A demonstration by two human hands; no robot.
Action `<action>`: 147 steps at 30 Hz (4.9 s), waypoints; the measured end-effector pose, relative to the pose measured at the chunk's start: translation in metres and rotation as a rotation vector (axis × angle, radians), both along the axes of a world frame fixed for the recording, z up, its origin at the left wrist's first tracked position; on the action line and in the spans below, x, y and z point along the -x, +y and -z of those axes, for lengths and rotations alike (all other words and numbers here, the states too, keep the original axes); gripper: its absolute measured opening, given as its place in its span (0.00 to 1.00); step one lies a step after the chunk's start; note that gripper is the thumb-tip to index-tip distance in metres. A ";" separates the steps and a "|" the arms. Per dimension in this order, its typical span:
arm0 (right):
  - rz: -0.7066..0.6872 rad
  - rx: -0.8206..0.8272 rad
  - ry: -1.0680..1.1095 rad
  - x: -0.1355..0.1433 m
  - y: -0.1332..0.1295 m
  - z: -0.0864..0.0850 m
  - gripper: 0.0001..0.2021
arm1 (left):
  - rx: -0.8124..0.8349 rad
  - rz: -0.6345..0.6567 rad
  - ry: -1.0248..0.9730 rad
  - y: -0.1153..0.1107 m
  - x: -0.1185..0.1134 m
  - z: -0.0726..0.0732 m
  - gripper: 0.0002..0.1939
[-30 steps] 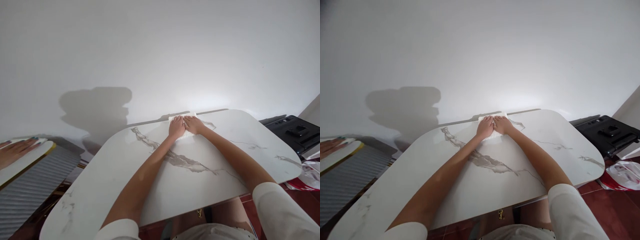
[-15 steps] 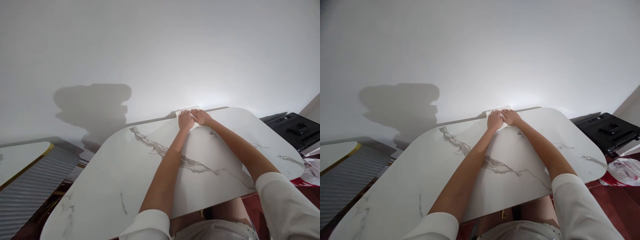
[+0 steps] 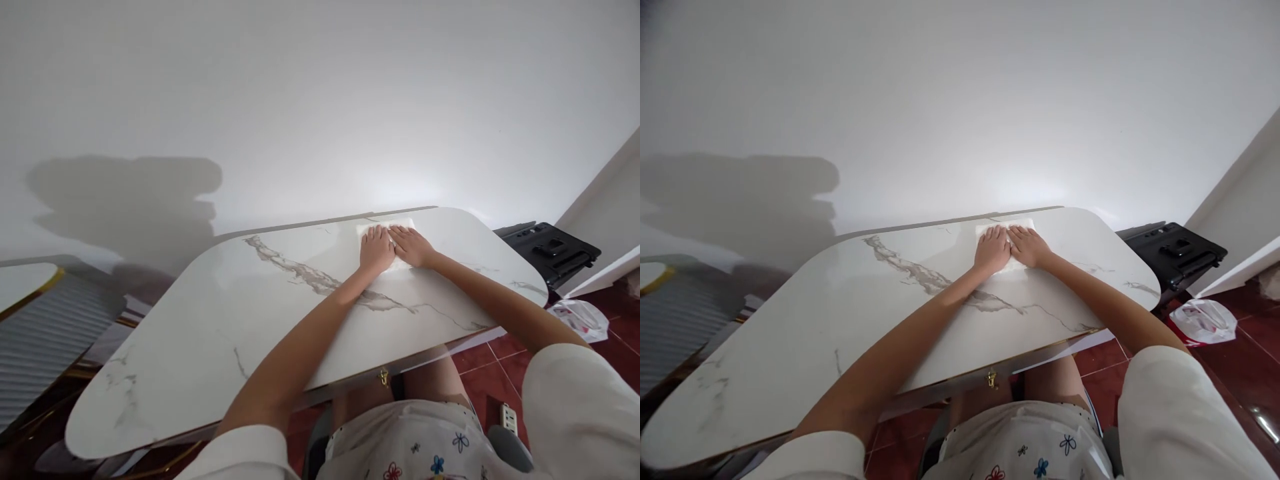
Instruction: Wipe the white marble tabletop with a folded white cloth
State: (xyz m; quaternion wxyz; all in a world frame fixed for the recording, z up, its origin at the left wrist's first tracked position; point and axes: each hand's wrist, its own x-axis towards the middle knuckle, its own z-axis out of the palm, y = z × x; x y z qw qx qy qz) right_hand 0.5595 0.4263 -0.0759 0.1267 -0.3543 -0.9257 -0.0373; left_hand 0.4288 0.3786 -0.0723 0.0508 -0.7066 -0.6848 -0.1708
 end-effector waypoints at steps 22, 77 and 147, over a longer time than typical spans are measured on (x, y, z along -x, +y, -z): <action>-0.099 0.084 0.039 -0.135 -0.140 -0.008 0.28 | 0.424 0.156 -0.594 -0.141 -0.099 -0.022 0.35; 0.059 0.046 0.026 -0.104 -0.052 0.001 0.26 | 0.167 0.217 -0.083 -0.044 -0.084 -0.006 0.29; 0.197 0.188 0.173 -0.250 0.098 0.012 0.26 | 0.088 0.271 -0.170 0.100 -0.223 0.001 0.30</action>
